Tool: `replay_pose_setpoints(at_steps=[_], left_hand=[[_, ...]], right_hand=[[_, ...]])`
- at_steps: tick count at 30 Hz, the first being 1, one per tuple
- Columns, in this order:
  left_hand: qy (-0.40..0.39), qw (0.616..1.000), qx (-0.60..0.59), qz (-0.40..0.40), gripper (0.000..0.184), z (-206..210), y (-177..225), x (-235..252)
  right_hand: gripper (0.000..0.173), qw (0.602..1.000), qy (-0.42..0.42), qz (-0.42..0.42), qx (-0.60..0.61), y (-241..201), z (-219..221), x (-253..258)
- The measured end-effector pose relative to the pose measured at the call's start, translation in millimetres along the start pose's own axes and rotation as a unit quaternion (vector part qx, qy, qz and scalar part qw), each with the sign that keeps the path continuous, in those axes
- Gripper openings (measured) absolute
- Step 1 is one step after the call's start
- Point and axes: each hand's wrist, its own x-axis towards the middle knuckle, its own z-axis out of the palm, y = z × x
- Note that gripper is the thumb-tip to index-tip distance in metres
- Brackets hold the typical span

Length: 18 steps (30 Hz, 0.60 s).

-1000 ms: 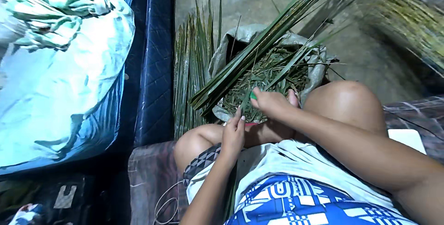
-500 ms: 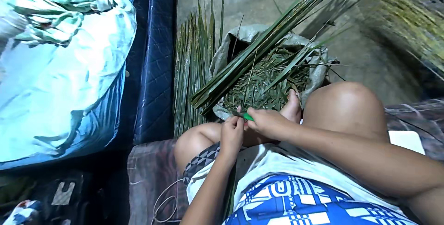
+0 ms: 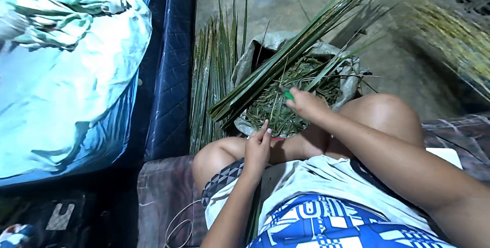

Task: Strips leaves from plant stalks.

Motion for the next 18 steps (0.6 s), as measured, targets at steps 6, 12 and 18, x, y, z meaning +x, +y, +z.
replay_pose_setpoints(at_steps=[6,12,18], left_hand=[[-0.015,0.989,-0.143,-0.04,0.031,-5.2,4.2,0.2],[-0.05,0.966,-0.249,-0.053,0.033,-10.1,6.2,1.8],[-0.078,0.946,-0.305,-0.071,0.031,-14.3,5.3,1.8]], right_hand=[[0.034,0.981,-0.135,-0.125,-0.063,-18.3,24.0,-39.4],[0.034,0.977,-0.07,-0.143,-0.142,-15.3,16.5,-18.4],[0.03,0.989,0.012,-0.101,-0.11,-8.4,10.3,-2.9]])
